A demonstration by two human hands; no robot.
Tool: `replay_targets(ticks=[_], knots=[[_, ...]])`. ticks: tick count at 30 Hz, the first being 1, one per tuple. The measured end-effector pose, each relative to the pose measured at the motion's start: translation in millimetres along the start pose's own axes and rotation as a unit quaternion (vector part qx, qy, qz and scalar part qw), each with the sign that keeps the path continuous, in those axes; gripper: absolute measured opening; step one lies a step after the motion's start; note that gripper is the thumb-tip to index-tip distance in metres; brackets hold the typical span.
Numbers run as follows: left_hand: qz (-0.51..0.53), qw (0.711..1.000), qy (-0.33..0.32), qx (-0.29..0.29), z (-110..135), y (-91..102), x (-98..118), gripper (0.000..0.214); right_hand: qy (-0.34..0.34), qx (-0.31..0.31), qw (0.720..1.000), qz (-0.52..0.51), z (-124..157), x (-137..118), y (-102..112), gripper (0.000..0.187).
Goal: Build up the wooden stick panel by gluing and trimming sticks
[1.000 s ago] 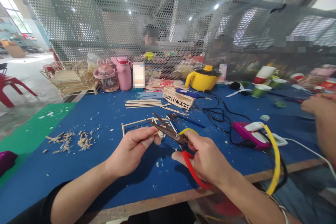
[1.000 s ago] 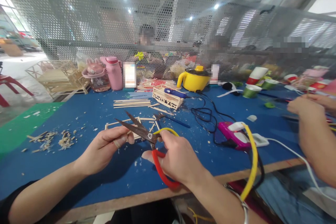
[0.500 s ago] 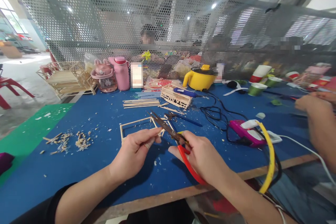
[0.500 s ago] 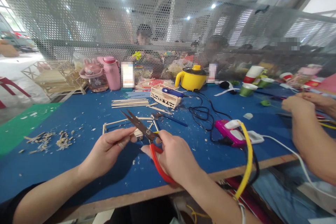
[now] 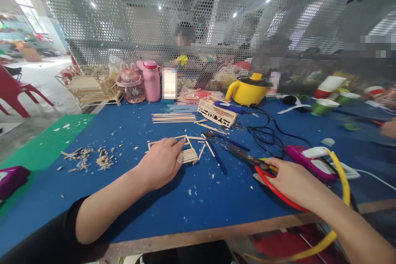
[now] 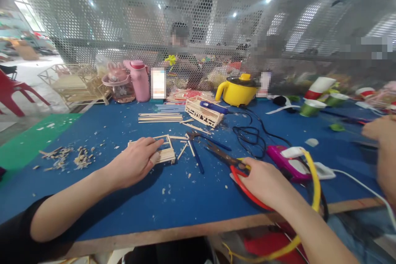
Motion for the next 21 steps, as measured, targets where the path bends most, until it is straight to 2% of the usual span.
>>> replay_targets(ticks=[4, 7, 10, 14, 18, 21], knots=[[-0.018, 0.999, -0.020, -0.032, -1.5, -5.4, 8.2, 0.037, -0.008, -0.075, 0.997, 0.004, -6.5, 8.7, -5.1, 0.025], [-0.023, 0.998, -0.022, -0.051, -3.0, -7.8, 8.8, 0.035, 0.032, -0.106, 0.994, 0.027, -10.1, 5.3, -5.3, 0.031], [-0.024, 0.997, -0.027, -0.070, -5.5, -11.5, 7.4, 0.039, 0.084, -0.128, 0.982, 0.114, -12.6, -4.2, -2.4, 0.028], [-0.022, 0.995, -0.034, -0.093, -6.9, -10.3, 4.4, 0.047, 0.065, -0.160, 0.961, 0.216, -18.1, -14.1, 9.0, 0.023], [0.006, 0.991, -0.052, -0.119, -1.6, -1.0, 7.0, 0.043, 0.063, -0.139, 0.962, 0.224, -20.3, -31.0, 21.1, 0.015], [0.023, 0.988, -0.066, -0.137, 4.0, -1.0, 11.8, 0.044, 0.091, -0.109, 0.971, 0.190, -17.4, -51.7, 17.3, 0.025]])
Point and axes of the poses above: each hand's wrist, its own z-axis away from the middle knuckle, its own y-axis out of the back of the hand, x = y × z, the point moved 4 cm from there along -z, towards the middle knuckle, and after that the axes turned 5 degrees about x, right-handed, at the moved point
